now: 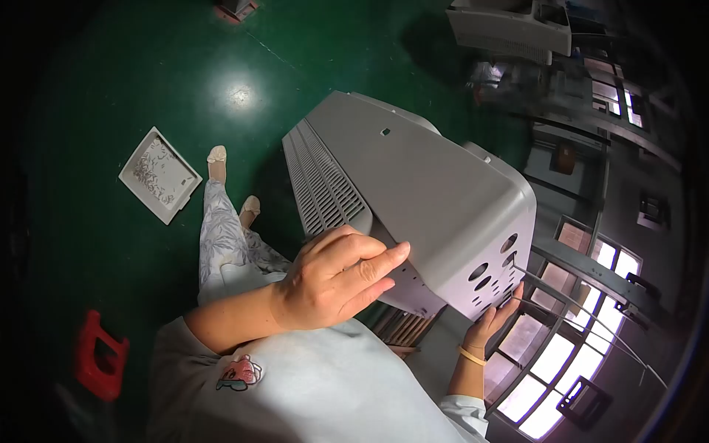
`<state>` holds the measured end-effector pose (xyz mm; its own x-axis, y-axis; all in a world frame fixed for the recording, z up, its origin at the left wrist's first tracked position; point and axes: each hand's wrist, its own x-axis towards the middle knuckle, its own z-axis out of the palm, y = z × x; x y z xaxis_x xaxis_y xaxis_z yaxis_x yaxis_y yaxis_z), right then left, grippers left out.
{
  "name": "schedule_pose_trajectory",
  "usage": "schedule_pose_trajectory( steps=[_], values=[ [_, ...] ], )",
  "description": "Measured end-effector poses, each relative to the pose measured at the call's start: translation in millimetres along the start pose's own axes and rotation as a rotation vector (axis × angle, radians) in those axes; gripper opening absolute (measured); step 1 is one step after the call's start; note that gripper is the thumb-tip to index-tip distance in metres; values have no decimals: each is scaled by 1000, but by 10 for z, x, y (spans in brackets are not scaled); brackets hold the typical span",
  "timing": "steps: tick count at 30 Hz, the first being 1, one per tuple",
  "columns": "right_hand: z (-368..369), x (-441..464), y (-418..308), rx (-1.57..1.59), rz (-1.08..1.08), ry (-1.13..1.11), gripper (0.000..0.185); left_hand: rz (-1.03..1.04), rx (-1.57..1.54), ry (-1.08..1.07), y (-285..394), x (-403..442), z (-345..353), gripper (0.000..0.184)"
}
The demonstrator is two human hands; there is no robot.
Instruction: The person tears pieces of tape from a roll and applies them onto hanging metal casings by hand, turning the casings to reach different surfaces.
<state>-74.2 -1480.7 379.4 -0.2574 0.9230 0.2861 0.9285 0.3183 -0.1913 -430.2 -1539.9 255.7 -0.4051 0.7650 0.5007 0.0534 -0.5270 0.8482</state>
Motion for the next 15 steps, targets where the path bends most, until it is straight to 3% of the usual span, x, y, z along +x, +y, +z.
schedule_pose_trajectory(
  steps=[5, 15],
  values=[
    [127, -3, -236, -28, 59, -6, 84, 5, -52, 2, -191, 198, -136, 53],
    [101, -57, -684, 44, 228, 22, 90, 143, 155, -132, -161, 553, -468, 43]
  ],
)
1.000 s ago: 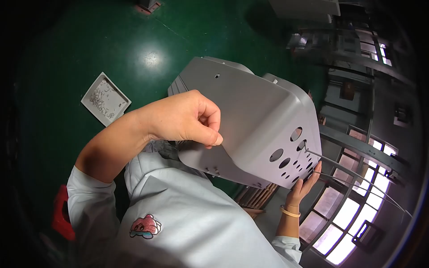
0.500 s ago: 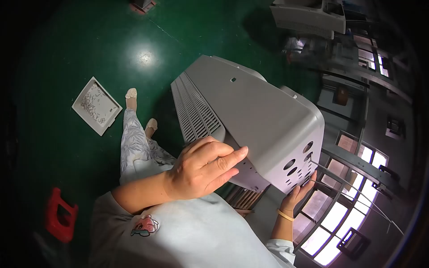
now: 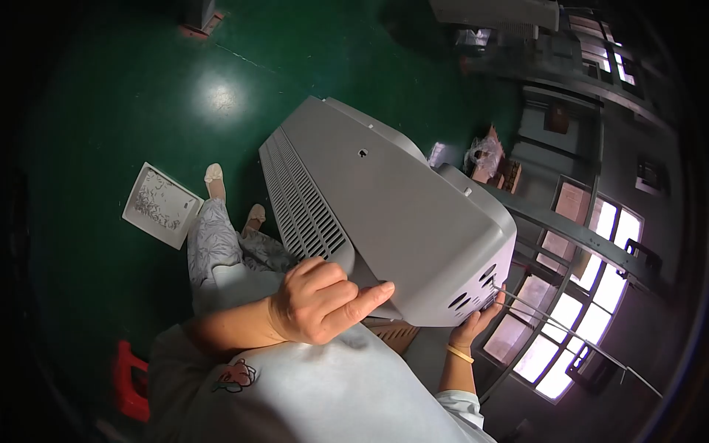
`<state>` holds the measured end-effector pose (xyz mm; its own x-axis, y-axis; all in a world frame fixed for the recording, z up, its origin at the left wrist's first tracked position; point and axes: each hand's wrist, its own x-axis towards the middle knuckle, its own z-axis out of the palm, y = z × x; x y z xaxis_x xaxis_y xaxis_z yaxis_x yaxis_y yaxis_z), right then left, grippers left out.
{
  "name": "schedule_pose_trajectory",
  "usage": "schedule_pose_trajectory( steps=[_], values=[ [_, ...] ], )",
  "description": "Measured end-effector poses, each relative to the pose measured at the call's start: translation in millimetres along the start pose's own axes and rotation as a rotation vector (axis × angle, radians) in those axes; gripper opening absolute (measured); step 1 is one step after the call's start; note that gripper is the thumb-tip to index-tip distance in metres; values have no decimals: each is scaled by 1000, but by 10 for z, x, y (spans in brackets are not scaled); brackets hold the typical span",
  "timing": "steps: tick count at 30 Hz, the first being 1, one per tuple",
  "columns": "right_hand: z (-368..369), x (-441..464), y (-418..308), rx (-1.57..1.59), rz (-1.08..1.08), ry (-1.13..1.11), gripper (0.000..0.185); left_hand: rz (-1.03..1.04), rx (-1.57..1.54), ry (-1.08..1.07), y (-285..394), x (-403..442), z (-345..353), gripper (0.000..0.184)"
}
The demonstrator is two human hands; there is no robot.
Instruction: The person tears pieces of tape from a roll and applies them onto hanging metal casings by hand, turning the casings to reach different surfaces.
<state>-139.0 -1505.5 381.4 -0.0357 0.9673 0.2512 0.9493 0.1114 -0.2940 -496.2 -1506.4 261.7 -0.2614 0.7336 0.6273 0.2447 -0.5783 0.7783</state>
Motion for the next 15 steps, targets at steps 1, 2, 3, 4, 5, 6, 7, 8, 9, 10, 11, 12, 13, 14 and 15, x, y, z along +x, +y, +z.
schedule_pose_trajectory(
  steps=[1, 2, 3, 4, 5, 6, 7, 8, 9, 10, 11, 12, 13, 14, 15],
  values=[
    [-6, -11, -24, 1, 13, -2, 90, 3, -3, -8, -6, 23, -20, 43],
    [-15, -24, -26, 4, 23, -5, 90, 6, -5, -15, -10, 30, -40, 42],
    [-42, -46, 53, -46, 8, 3, 90, -9, 4, -75, -19, 26, -88, 37],
    [-58, -43, 56, -102, -7, -7, 90, -12, -4, -94, -56, 14, -102, 38],
    [-45, -50, 40, -84, 1, -4, 90, -5, 2, -114, -90, 9, -116, 39],
    [-29, -38, 12, -66, 6, 0, 89, 4, 8, -131, -120, 17, -123, 40],
    [-53, -33, 46, -132, -23, -5, 89, 4, 7, -145, -139, 35, -135, 40],
    [-48, -25, 33, -102, -16, -3, 88, 4, 7, -160, -156, 55, -146, 41],
    [-68, -21, 65, -154, -29, -7, 88, 9, 13, -160, -196, 52, -133, 41],
    [-82, -13, 78, -205, -41, -13, 89, -22, -26, -111, -229, 59, -95, 35],
    [-77, -18, 87, -178, -45, -2, 90, -25, -25, -142, -248, 66, -112, 33],
    [-63, -12, 82, -180, -39, 3, 90, -28, -26, -173, -273, 73, -130, 31],
    [-57, -4, 76, -169, -35, -3, 90, -54, -39, -169, -294, 37, -98, 28],
    [-53, 2, 73, -158, -31, -9, 91, -80, -52, -164, -321, -10, -56, 26],
    [-58, 10, 91, -164, -16, -19, 92, -119, -161, -150, -370, -38, -38, 21]
  ],
)
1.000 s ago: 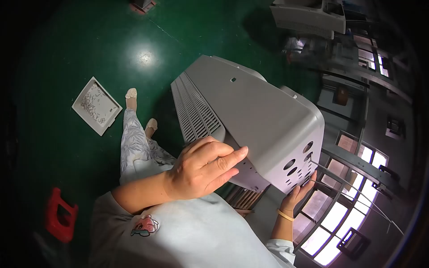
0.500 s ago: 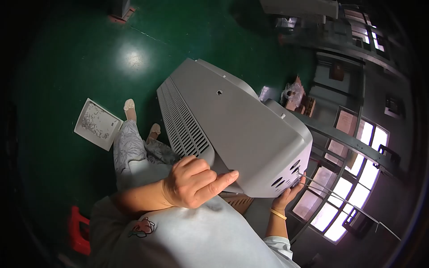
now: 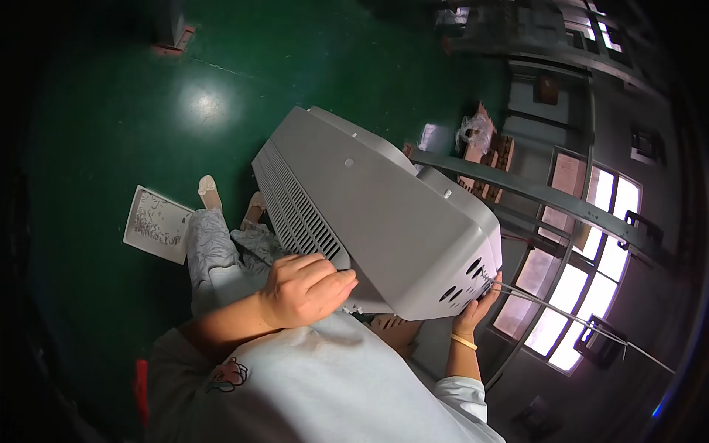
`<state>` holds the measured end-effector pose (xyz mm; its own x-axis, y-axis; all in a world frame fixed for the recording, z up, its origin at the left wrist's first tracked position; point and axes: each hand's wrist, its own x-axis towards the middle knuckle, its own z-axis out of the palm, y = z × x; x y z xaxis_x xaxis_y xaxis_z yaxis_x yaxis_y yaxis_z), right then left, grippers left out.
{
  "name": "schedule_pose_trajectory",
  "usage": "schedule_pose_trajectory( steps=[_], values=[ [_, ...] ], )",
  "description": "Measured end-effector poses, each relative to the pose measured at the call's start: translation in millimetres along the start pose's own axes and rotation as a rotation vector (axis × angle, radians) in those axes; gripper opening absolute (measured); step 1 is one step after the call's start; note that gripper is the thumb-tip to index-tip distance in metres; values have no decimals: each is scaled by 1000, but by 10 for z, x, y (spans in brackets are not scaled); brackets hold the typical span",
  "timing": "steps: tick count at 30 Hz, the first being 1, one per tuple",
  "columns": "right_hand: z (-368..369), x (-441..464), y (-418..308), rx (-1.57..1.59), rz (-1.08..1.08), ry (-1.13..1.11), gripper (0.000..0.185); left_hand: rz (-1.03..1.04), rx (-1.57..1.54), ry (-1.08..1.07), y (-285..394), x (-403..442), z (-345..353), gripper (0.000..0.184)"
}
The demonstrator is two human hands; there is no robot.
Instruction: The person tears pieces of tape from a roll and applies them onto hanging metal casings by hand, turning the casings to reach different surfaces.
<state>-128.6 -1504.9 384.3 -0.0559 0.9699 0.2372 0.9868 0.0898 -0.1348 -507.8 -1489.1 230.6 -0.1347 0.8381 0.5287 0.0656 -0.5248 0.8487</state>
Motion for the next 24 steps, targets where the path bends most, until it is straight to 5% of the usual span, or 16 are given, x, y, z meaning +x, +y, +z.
schedule_pose_trajectory(
  steps=[5, 8, 13, 17, 24],
  values=[
    [-5, 114, 204, -18, -7, -22, 95, -215, -363, 77, -169, 200, 47, 9],
    [-20, 231, 366, 105, 130, -40, 91, -446, -474, 52, -506, 604, 111, 21],
    [5, 495, 444, 347, 204, -46, 92, -725, -756, -416, -993, 1310, 165, 19],
    [23, 607, 592, 362, 242, -35, 98, -744, -709, -621, -1027, 1474, 134, 12],
    [72, 765, 448, 400, 209, -26, 102, -550, -626, -583, -850, 1560, 137, 10]
  ],
)
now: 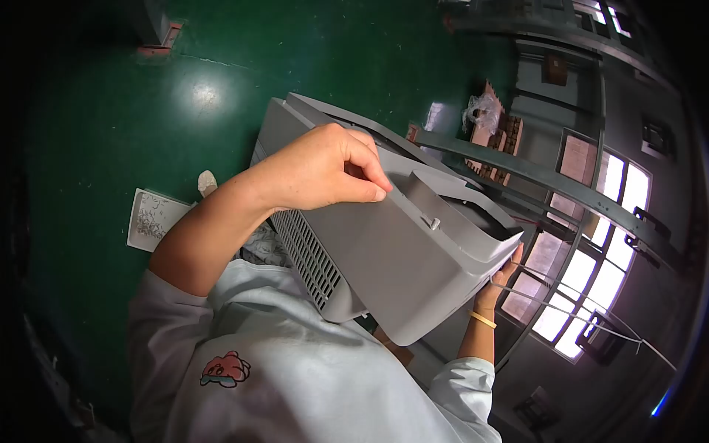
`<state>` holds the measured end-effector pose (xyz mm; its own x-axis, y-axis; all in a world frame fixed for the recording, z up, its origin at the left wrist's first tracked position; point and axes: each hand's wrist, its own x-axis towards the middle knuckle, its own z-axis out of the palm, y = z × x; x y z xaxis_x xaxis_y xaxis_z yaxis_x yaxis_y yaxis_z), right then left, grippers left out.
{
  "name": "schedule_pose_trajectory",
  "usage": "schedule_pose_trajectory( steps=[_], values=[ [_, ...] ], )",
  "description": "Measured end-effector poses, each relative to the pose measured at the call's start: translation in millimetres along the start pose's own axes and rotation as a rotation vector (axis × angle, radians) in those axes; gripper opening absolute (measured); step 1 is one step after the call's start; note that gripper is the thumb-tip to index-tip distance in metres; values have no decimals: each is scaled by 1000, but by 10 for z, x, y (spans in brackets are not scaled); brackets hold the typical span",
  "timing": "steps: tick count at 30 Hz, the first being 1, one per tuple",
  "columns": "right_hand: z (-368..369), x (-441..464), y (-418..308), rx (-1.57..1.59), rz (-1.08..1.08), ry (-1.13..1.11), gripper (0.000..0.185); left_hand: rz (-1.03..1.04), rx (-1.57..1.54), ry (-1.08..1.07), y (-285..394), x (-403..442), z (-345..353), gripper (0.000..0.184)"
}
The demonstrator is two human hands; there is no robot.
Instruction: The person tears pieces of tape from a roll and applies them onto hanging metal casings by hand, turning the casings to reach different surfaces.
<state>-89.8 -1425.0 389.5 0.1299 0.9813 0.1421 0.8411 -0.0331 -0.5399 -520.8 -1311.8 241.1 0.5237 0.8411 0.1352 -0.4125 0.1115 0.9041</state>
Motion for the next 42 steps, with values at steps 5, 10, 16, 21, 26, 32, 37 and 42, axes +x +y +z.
schedule_pose_trajectory(
  steps=[5, 10, 16, 21, 26, 32, 37, 42],
  values=[
    [-2, 129, -57, -25, -40, -18, 102, -80, -79, 32, -86, 97, -182, 9],
    [-16, 277, -3, -66, -108, -45, 97, -105, -66, -19, 103, 168, -197, 12],
    [-15, 366, 47, -8, -75, -60, 94, -63, -72, -8, 34, 210, -316, 11],
    [-33, 389, 50, -32, -85, -74, 94, -91, -103, -10, 77, 272, -391, 16],
    [-82, 519, 108, -57, -78, -91, 94, -89, -104, -1, 80, 370, -464, 13],
    [-115, 577, 122, -89, -84, -110, 93, -102, -114, -1, 102, 492, -492, 14],
    [-143, 657, 175, -117, -79, -109, 93, -90, -114, 31, 91, 564, -532, 14],
    [-151, 739, 213, -133, -92, -123, 93, -104, -118, -12, 97, 629, -547, 14]
  ],
)
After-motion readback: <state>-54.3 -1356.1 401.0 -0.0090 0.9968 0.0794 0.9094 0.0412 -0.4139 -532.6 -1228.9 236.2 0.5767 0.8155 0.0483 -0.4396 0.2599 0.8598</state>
